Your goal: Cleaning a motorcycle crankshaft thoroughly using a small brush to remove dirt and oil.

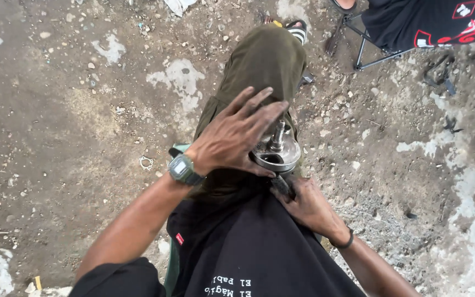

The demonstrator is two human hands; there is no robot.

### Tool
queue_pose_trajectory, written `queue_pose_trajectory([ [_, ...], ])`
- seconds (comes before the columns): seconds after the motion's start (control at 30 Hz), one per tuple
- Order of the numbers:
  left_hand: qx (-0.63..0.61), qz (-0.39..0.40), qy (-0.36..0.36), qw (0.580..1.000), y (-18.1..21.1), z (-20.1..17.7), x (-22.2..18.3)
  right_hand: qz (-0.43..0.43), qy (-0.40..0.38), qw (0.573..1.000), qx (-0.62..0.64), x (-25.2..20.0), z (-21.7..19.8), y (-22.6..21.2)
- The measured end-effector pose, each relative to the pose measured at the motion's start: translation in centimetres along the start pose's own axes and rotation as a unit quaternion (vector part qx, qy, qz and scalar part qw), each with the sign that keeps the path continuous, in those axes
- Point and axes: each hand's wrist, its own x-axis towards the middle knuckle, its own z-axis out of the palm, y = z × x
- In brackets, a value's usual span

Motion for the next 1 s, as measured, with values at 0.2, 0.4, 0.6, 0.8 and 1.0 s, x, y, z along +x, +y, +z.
queue_pose_trajectory([
  [0.2,0.036,-0.048,0.023,0.998,0.7,1.1,-0.8,0.03,-0.138,0.988,-0.059,-1.3,-2.7,-0.2],
  [0.4,0.071,-0.079,0.046,0.993,2.6,2.8,-1.7,-0.029,-0.036,0.999,0.004,-1.2,-6.4,6.3],
  [0.6,0.077,-0.055,0.104,0.99,2.1,4.1,-1.0,-0.077,0.068,0.989,0.104,1.4,-3.3,5.6],
  [0.8,0.084,-0.059,0.126,0.987,1.3,3.9,1.3,0.013,0.087,0.993,0.075,3.5,-4.1,2.2],
  [1.0,0.055,-0.097,0.085,0.99,1.7,3.0,2.9,0.088,0.108,0.986,0.089,4.1,-4.4,1.6],
])
